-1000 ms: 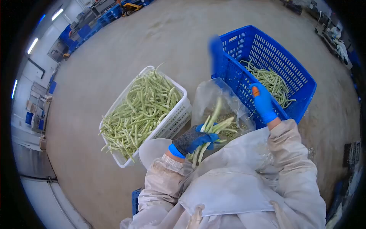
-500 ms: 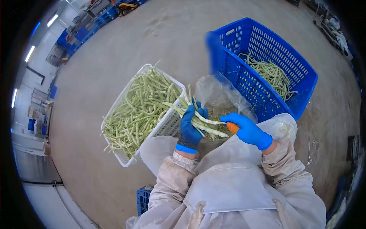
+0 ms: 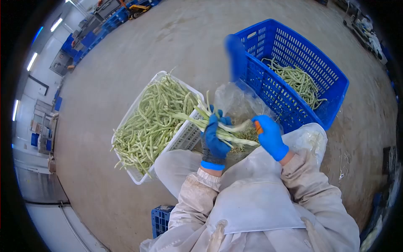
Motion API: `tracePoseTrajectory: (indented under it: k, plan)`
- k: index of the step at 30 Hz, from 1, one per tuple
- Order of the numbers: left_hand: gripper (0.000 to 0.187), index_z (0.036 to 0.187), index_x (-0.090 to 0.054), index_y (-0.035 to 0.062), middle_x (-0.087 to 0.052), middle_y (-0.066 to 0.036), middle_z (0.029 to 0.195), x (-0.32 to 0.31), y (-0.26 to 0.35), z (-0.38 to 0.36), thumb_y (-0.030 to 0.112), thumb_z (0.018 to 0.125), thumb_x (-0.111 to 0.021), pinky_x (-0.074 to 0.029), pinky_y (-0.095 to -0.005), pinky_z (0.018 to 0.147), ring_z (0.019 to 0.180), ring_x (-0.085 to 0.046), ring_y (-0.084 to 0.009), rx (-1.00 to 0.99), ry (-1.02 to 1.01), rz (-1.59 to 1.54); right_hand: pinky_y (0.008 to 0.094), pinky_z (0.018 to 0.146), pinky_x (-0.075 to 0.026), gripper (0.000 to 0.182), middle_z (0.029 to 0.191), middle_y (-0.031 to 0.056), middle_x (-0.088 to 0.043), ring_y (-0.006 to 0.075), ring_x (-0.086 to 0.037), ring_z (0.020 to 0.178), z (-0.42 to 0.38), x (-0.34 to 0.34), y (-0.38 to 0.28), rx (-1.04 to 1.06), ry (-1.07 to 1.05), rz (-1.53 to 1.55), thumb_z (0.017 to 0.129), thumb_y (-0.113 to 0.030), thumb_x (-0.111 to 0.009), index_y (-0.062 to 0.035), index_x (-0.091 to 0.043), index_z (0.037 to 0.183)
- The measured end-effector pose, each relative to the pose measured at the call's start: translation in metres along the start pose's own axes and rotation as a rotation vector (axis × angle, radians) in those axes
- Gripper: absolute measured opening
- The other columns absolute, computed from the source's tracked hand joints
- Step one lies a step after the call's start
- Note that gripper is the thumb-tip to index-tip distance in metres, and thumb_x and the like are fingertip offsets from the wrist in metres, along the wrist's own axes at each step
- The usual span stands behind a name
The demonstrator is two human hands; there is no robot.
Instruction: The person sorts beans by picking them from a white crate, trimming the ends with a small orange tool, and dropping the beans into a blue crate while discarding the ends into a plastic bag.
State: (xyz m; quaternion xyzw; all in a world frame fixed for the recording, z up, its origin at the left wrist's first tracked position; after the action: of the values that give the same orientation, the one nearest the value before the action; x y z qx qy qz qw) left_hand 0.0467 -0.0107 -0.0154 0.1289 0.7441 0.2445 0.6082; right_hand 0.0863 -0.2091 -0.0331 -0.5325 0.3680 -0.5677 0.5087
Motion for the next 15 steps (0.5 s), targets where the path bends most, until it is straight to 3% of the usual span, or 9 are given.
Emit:
tracePoseTrajectory:
  k: [1,3,4,6,8,10,11,13,15]
  plan:
    - [0.031,0.123,-0.049,0.0103,-0.060,-0.004,0.107,-0.001,0.007,-0.001,0.018,0.093,-0.051,-0.049,-0.0355,0.087,0.088,-0.060,-0.0182,0.003,-0.003,0.002,0.0251,0.062,-0.046,0.018,0.079,0.0040,-0.061,0.0133,-0.056,0.069,0.006,0.014,-0.001,0.210,0.085,-0.342,0.085,0.000,-0.052,-0.0037,-0.063,0.099]
    - [0.035,0.127,-0.047,0.0107,-0.059,-0.002,0.107,-0.007,0.041,-0.002,0.019,0.093,-0.050,-0.049,-0.0348,0.084,0.086,-0.059,-0.0168,-0.112,-0.007,-0.163,0.0293,0.071,-0.048,0.019,0.086,0.0055,-0.062,0.0168,-0.058,0.077,0.030,0.063,0.055,-0.360,0.160,0.083,0.081,0.004,-0.052,-0.0020,-0.062,0.096]
    - [0.038,0.130,-0.044,0.0113,-0.059,-0.001,0.106,-0.011,0.054,-0.002,0.020,0.094,-0.049,-0.049,-0.0338,0.083,0.085,-0.058,-0.0164,-0.112,-0.060,-0.197,0.0293,0.071,-0.048,0.019,0.086,0.0055,-0.062,0.0168,-0.058,0.077,0.033,0.060,0.051,-0.357,0.153,0.085,0.081,0.004,-0.052,-0.0020,-0.062,0.096]
    - [0.038,0.132,-0.042,0.0114,-0.058,-0.003,0.110,-0.021,0.062,-0.004,0.019,0.095,-0.046,-0.049,-0.0330,0.085,0.087,-0.059,-0.0153,-0.072,-0.124,-0.269,0.0319,0.083,-0.045,0.021,0.095,0.0084,-0.061,0.0182,-0.057,0.089,0.029,0.044,-0.006,0.398,0.022,-0.354,0.083,0.002,-0.053,-0.0015,-0.061,0.102]
    - [0.040,0.135,-0.038,0.0117,-0.057,-0.005,0.111,-0.024,0.058,-0.001,0.018,0.096,-0.042,-0.048,-0.0325,0.089,0.090,-0.059,-0.0140,-0.014,-0.193,-0.382,0.0366,0.088,-0.043,0.025,0.105,0.0161,-0.058,0.0299,-0.054,0.100,0.019,0.009,-0.056,0.399,-0.125,-0.261,0.082,-0.006,-0.057,-0.0040,-0.060,0.107]
    - [0.041,0.136,-0.037,0.0114,-0.057,-0.004,0.109,-0.031,0.050,-0.004,0.018,0.096,-0.042,-0.048,-0.0324,0.088,0.089,-0.058,-0.0136,0.018,-0.200,-0.397,0.0364,0.084,-0.045,0.029,0.102,0.0161,-0.059,0.0292,-0.057,0.097,0.009,-0.026,-0.086,0.148,-0.453,0.042,0.084,-0.010,-0.058,-0.0041,-0.058,0.112]
    - [0.042,0.136,-0.035,0.0111,-0.057,-0.004,0.108,-0.036,0.045,-0.007,0.018,0.096,-0.042,-0.047,-0.0323,0.088,0.088,-0.057,-0.0131,0.040,-0.206,-0.417,0.0364,0.084,-0.045,0.029,0.102,0.0161,-0.059,0.0292,-0.057,0.097,0.006,-0.033,-0.097,0.143,-0.444,0.043,0.084,-0.010,-0.058,-0.0041,-0.058,0.112]
    - [0.043,0.137,-0.034,0.0110,-0.057,-0.004,0.107,-0.043,0.041,-0.010,0.019,0.096,-0.043,-0.047,-0.0321,0.085,0.086,-0.055,-0.0122,0.038,-0.213,-0.391,0.0358,0.078,-0.047,0.028,0.094,0.0145,-0.063,0.0280,-0.060,0.086,-0.006,-0.055,-0.108,0.080,-0.645,0.060,0.085,-0.011,-0.057,-0.0034,-0.059,0.112]
    - [0.043,0.137,-0.034,0.0111,-0.057,-0.004,0.106,-0.044,0.040,-0.011,0.019,0.096,-0.043,-0.047,-0.0309,0.082,0.085,-0.054,-0.0127,0.019,-0.207,-0.346,0.0352,0.075,-0.048,0.026,0.088,0.0133,-0.064,0.0256,-0.061,0.081,-0.009,-0.057,-0.109,0.131,-0.597,-0.067,0.085,-0.011,-0.057,-0.0029,-0.060,0.109]
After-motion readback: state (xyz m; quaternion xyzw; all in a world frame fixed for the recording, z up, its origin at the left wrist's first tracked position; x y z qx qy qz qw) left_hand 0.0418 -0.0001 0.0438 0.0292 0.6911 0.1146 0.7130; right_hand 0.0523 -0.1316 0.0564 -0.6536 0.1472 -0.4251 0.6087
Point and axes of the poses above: each hand's wrist, its own z-axis towards the middle knuckle, its own x-axis out of the back of the hand, y = z × x, the point moved 7 cm from there along z, towards the middle knuckle
